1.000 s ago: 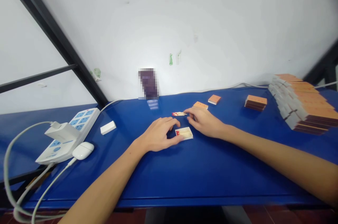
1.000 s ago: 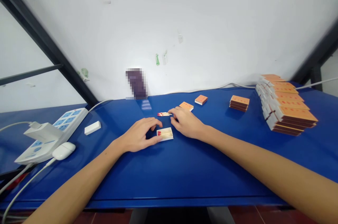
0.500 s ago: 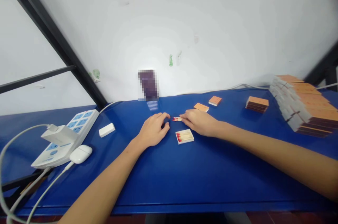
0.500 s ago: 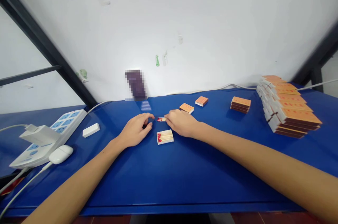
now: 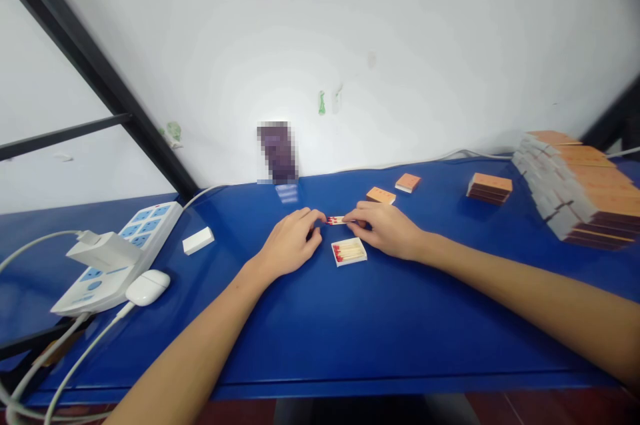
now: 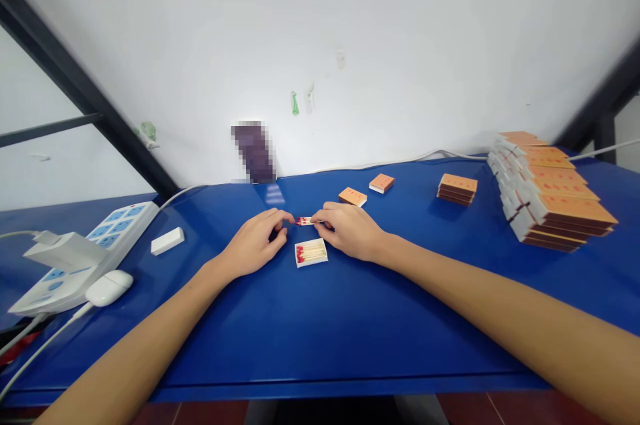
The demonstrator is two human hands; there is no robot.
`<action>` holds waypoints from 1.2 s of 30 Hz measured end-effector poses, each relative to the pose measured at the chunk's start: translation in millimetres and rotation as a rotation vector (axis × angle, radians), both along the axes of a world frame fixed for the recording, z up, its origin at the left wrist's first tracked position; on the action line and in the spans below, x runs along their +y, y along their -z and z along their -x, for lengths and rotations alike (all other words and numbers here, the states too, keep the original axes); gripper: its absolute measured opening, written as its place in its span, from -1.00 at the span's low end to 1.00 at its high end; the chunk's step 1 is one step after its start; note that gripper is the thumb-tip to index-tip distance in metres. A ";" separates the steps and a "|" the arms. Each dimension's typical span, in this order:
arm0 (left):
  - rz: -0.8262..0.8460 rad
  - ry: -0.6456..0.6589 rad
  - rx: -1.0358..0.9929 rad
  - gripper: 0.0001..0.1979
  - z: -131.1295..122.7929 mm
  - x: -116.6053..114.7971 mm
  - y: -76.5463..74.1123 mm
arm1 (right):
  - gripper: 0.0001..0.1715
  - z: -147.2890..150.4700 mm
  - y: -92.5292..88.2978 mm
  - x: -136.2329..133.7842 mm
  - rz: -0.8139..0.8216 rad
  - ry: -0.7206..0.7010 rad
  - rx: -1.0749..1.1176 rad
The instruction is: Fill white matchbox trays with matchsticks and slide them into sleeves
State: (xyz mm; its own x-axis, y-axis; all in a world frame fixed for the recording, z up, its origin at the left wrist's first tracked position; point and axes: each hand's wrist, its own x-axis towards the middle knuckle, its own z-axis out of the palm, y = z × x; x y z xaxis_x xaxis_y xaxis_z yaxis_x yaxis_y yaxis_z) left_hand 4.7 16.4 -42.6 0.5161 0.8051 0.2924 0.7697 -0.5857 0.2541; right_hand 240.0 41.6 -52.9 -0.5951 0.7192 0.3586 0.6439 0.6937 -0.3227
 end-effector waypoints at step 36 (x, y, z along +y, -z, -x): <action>0.031 0.045 0.004 -0.71 0.5 2.1 -0.1 | -0.63 -1.3 -1.7 3.1 0.028 -0.108 -0.006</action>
State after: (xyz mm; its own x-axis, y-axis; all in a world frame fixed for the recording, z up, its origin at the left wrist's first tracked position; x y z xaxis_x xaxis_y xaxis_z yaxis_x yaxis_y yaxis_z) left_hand 4.3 18.6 -42.5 0.5532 0.7894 0.2660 0.7436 -0.6119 0.2695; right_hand 241.3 44.8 -51.1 -0.6716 0.6605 0.3358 0.5680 0.7500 -0.3391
